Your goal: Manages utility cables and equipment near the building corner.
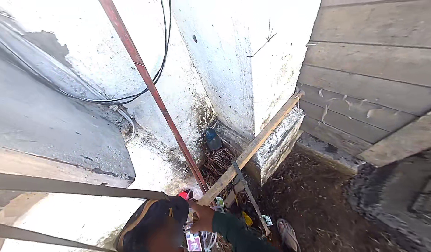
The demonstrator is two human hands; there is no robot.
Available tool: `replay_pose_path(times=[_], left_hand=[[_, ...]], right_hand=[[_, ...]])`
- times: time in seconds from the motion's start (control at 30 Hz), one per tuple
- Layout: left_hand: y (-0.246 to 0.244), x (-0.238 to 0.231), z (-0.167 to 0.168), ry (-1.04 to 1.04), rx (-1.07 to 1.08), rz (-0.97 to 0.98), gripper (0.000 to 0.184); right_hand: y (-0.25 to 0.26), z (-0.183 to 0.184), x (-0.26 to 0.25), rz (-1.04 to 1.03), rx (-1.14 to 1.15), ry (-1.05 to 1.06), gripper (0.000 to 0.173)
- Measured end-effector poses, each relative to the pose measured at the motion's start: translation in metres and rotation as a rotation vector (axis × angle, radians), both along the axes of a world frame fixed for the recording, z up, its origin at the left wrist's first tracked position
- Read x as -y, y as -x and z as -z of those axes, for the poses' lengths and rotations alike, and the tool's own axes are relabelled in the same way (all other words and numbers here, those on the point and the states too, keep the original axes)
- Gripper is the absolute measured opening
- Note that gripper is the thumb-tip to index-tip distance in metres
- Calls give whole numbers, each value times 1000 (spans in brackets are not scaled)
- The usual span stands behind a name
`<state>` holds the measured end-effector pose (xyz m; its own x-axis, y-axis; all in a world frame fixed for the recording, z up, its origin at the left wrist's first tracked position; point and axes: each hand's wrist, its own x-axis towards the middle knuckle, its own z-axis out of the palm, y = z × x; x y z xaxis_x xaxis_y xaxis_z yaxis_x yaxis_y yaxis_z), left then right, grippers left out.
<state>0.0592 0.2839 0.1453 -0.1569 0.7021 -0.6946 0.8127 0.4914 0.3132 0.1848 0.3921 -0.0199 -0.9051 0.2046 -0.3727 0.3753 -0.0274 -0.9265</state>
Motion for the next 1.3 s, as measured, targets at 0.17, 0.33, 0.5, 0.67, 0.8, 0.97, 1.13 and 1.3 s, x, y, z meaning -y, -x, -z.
replay_pose_path(times=[0.17, 0.33, 0.5, 0.67, 0.8, 0.97, 1.13, 1.3], left_hand=[[5, -17, -7, 202, 39, -41, 76], [-2, -10, -9, 211, -214, -45, 74], [11, -5, 2, 316, -160, 1, 74], [5, -5, -14, 415, -141, -22, 72], [13, 11, -26, 361, -174, -56, 63], [11, 42, -57, -31, -271, -141, 33], [15, 75, -52, -460, -295, -426, 21], [14, 125, -7, -1067, -68, -667, 18]], right_hand=[[-2, -8, 15, -27, -9, 56, 97], [-1, -8, 17, -29, -14, 71, 92], [1, -15, 23, -56, -9, 56, 87], [1, -10, 34, -152, 16, -46, 83], [-6, -10, 37, -141, 45, -123, 75], [-15, -6, 30, -79, 40, -173, 73], [-35, -18, 17, -12, 45, -213, 72], [-61, -60, 1, 237, 22, -393, 60]])
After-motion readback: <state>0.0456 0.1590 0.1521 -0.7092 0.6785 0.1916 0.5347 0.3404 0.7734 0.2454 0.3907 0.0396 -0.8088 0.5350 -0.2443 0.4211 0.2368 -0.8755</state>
